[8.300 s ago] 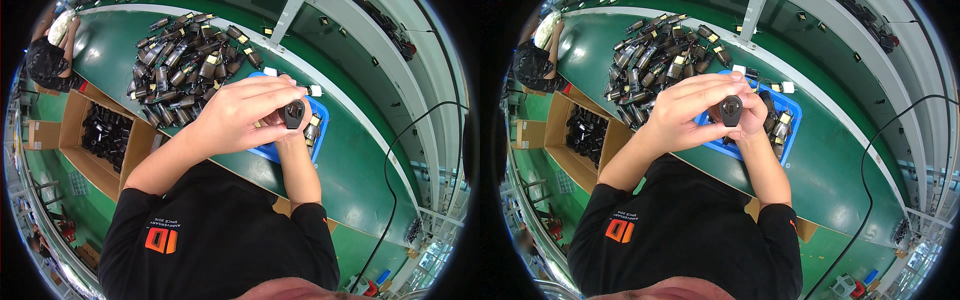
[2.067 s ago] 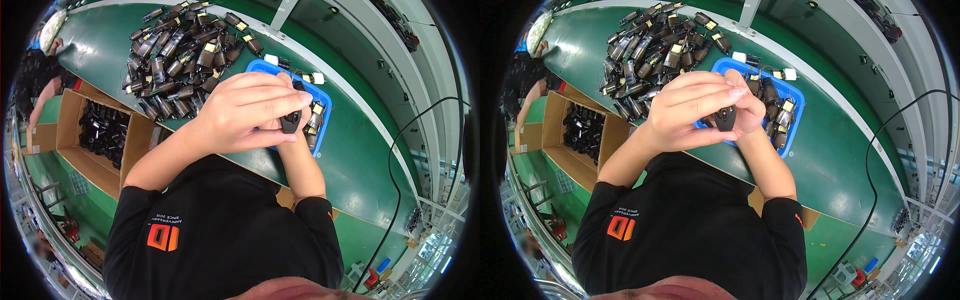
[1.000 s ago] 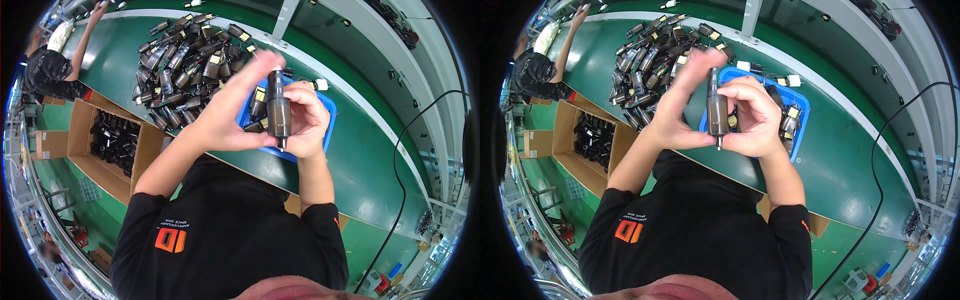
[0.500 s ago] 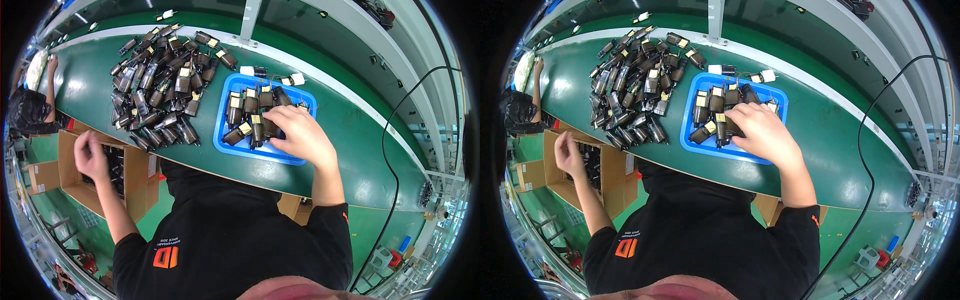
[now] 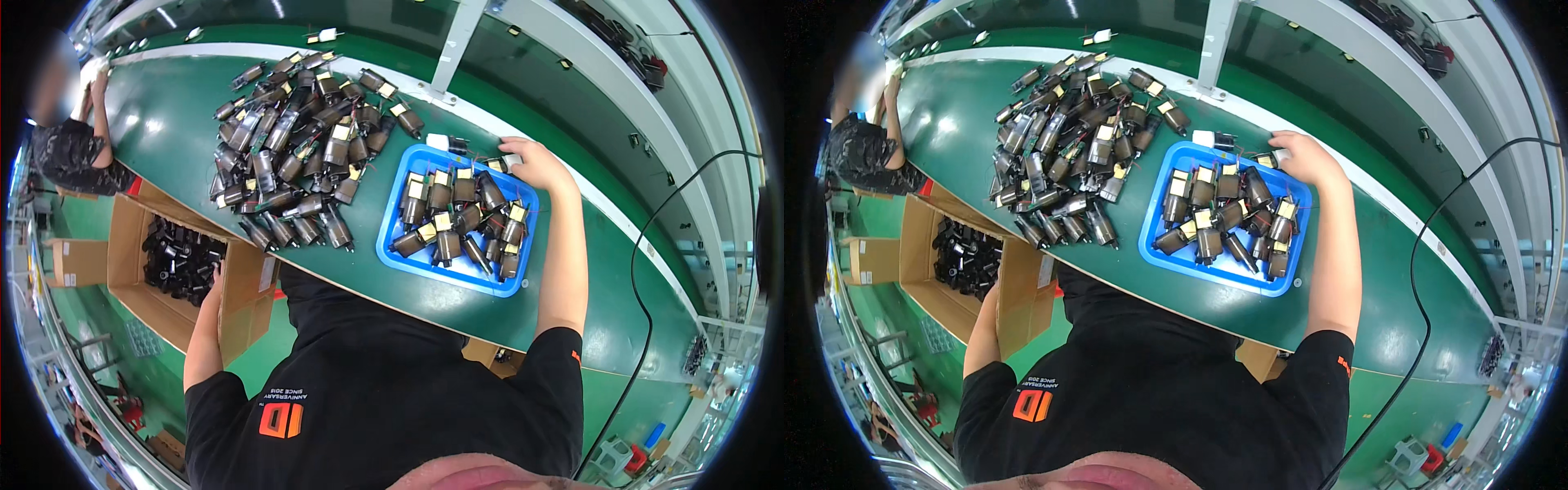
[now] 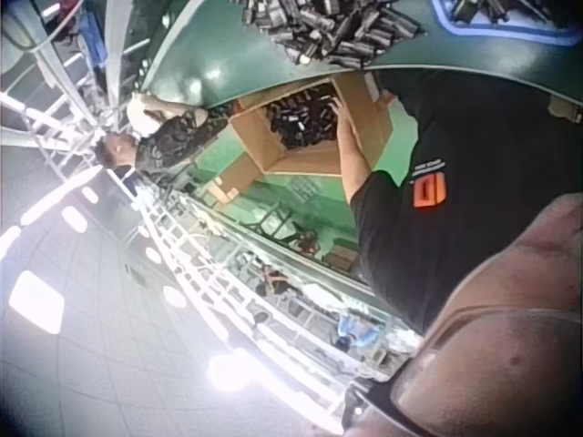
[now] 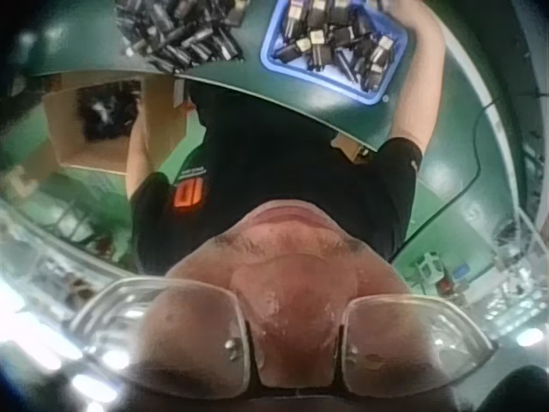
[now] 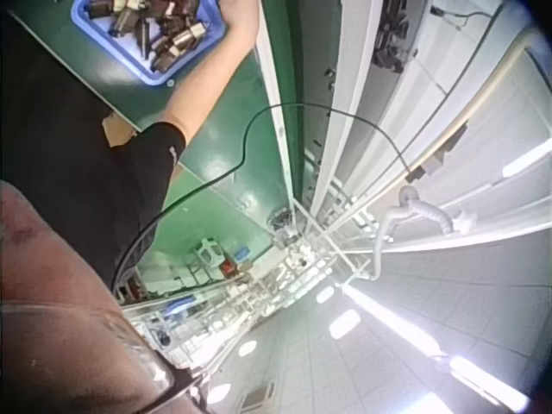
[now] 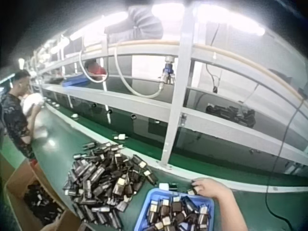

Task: The worker is assembling electronic components, specifically attaching white plastic pieces and circuit boards to black cylindrical housings on a factory assembly line.

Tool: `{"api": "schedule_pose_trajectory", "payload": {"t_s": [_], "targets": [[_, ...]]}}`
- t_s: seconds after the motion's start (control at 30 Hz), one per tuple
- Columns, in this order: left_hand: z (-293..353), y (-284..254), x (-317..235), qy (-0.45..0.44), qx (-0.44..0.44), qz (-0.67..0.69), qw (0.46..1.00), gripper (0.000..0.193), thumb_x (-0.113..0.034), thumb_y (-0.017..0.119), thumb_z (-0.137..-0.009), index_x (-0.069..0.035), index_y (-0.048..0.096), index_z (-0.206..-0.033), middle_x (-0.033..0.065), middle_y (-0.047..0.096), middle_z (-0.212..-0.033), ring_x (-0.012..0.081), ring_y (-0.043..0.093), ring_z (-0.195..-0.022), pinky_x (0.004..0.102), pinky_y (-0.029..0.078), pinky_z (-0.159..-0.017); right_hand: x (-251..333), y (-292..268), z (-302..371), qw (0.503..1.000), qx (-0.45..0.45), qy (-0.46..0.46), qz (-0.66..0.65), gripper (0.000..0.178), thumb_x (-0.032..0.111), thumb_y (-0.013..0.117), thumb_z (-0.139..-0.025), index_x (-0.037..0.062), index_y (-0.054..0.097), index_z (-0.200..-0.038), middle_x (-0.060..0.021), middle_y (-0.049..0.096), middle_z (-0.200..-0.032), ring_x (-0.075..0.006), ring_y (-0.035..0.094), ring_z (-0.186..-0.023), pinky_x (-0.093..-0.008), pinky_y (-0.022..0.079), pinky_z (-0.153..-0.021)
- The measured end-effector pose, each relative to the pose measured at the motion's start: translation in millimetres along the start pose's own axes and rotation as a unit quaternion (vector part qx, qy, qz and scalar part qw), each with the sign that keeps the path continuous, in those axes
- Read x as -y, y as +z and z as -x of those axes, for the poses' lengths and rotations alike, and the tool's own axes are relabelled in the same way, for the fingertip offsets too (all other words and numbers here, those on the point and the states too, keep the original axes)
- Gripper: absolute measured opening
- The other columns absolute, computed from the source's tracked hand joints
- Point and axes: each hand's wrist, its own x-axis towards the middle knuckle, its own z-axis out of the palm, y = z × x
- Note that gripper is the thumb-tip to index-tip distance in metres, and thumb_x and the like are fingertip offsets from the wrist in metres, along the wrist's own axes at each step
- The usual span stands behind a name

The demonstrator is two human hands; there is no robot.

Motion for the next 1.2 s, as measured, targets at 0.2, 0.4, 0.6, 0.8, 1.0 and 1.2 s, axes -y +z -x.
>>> {"api": "schedule_pose_trajectory", "payload": {"t_s": [0.2, 0.4, 0.6, 0.8, 1.0, 1.2], "targets": [[-30, -11, 21, -0.12, -0.056, 0.035, 0.991, 0.048, -0.029, 0.066, -0.083, 0.005, 0.059, -0.117, 0.0305, 0.059, -0.119, 0.0394, 0.058, -0.114, 0.0424, 0.046, -0.094, 13, 1, 6, 0.998, -0.039, 0.051, 0.004, 0.037, -0.002, 0.061, -0.068, -0.0012, 0.067, -0.104, -0.0189, 0.063, -0.105, -0.0359, 0.06, -0.103, -0.039, 0.048, -0.093], [11, -39, -89, -0.155, -0.146, -0.019, 0.977, 0.037, -0.029, 0.061, -0.087, 0.004, 0.06, -0.104, 0.0268, 0.065, -0.103, 0.039, 0.062, -0.103, 0.0436, 0.048, -0.088, 24, -13, 18, 0.991, -0.062, 0.113, 0.032, 0.04, 0.006, 0.07, -0.064, -0.0002, 0.066, -0.103, -0.0157, 0.06, -0.088, -0.0303, 0.061, -0.084, -0.0375, 0.051, -0.077], [80, -132, -197, -0.027, -0.509, 0.118, 0.852, 0.029, -0.022, 0.057, -0.096, 0.001, 0.064, -0.111, 0.0111, 0.068, -0.096, 0.0158, 0.062, -0.088, 0.0287, 0.048, -0.084, 54, -20, 54, 0.849, -0.311, 0.022, -0.427, 0.042, 0.002, 0.07, -0.082, 0.0021, 0.052, -0.121, -0.0038, 0.059, -0.106, -0.0129, 0.056, -0.088, -0.0279, 0.048, -0.077], [114, -135, -442, 0.373, -0.334, 0.428, 0.752, 0.038, -0.031, 0.057, -0.096, 0.0, 0.056, -0.117, 0.0092, 0.064, -0.085, 0.0168, 0.063, -0.075, 0.0306, 0.052, -0.073, 133, -17, 72, 0.732, -0.312, -0.132, -0.591, 0.05, 0.004, 0.068, -0.075, 0.0018, 0.048, -0.121, -0.0131, 0.054, -0.109, -0.0193, 0.053, -0.097, -0.0331, 0.045, -0.086], [87, -78, -554, 0.463, 0.149, 0.709, 0.51, 0.039, -0.019, 0.074, -0.08, -0.008, 0.042, -0.098, 0.0158, 0.059, -0.094, 0.0371, 0.067, -0.093, 0.042, 0.06, -0.075, 193, 2, 50, 0.722, -0.24, -0.194, -0.62, 0.048, 0.006, 0.068, -0.074, 0.0041, 0.048, -0.117, -0.0146, 0.053, -0.104, -0.0212, 0.053, -0.096, -0.0322, 0.046, -0.081], [86, -64, -580, 0.566, -0.11, 0.326, 0.749, 0.042, 0.0, 0.073, -0.073, -0.009, 0.038, -0.094, 0.0058, 0.056, -0.088, 0.0117, 0.052, -0.073, 0.0232, 0.043, -0.066, 198, 1, 64, 0.672, -0.271, -0.224, -0.652, 0.051, -0.006, 0.072, -0.069, 0.0048, 0.05, -0.113, -0.0186, 0.059, -0.105, -0.0214, 0.06, -0.094, -0.0356, 0.053, -0.083]]}}
